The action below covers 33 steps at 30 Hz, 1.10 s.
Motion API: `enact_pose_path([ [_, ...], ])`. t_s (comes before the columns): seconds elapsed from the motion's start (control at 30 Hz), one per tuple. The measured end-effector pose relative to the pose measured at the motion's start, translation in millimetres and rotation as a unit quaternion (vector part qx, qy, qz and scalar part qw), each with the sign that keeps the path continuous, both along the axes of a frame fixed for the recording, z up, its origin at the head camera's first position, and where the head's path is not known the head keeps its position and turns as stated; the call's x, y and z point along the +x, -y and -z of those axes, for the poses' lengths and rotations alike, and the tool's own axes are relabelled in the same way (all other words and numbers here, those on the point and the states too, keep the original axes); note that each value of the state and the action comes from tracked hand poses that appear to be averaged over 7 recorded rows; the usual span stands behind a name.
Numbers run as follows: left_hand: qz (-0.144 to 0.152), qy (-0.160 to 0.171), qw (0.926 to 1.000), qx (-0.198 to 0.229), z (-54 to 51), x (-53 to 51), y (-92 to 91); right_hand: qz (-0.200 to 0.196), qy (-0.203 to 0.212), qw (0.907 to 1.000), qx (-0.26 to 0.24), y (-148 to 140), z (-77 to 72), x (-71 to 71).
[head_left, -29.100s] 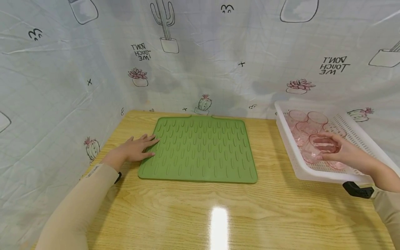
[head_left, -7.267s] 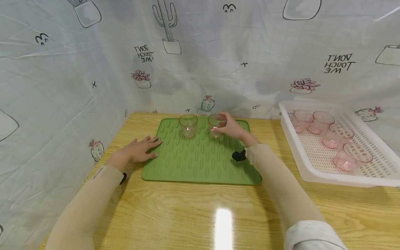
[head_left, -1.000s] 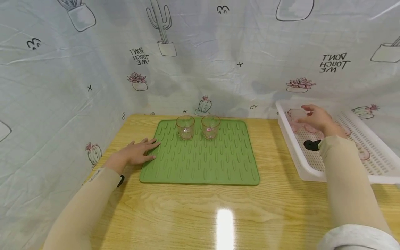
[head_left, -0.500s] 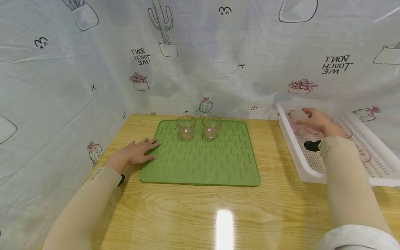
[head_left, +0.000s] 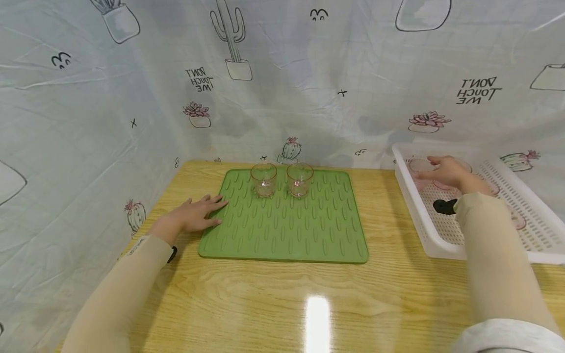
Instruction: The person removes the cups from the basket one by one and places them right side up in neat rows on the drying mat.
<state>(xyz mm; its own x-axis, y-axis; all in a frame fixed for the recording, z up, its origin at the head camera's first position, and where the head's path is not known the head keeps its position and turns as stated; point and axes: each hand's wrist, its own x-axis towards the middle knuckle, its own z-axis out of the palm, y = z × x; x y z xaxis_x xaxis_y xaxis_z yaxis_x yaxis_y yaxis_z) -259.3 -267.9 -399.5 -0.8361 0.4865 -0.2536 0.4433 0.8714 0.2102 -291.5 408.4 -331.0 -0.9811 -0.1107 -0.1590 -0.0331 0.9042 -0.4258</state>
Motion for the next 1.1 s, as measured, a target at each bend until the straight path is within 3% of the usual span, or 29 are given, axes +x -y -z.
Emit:
enact_pose_path([
  [0.13, -0.001, 0.0, 1.0, 0.004, 0.6, 0.8, -0.7, -0.02, -0.008, 0.9995, 0.024, -5.0, -1.6, 5.2],
  [0.6, 0.0, -0.011, 0.9999, 0.006, 6.0, 3.9, -3.5, -0.037, 0.002, 0.9993, 0.0, -11.9, 2.4, 14.6],
  [0.83, 0.002, -0.012, 0.9999, 0.0, 7.8, 1.7, -3.6, -0.042, 0.054, 0.9946, -0.078, -11.0, 16.2, 12.5],
  [0.97, -0.001, -0.013, 0.9999, -0.005, 7.1, 1.2, -2.8, -0.035, 0.059, 0.9914, -0.112, -10.7, 19.0, 9.8],
  [1.1, 0.0, -0.011, 0.9999, -0.002, 7.6, 1.6, -2.2, -0.024, 0.058, 0.9923, -0.106, -10.4, 20.0, 10.0],
])
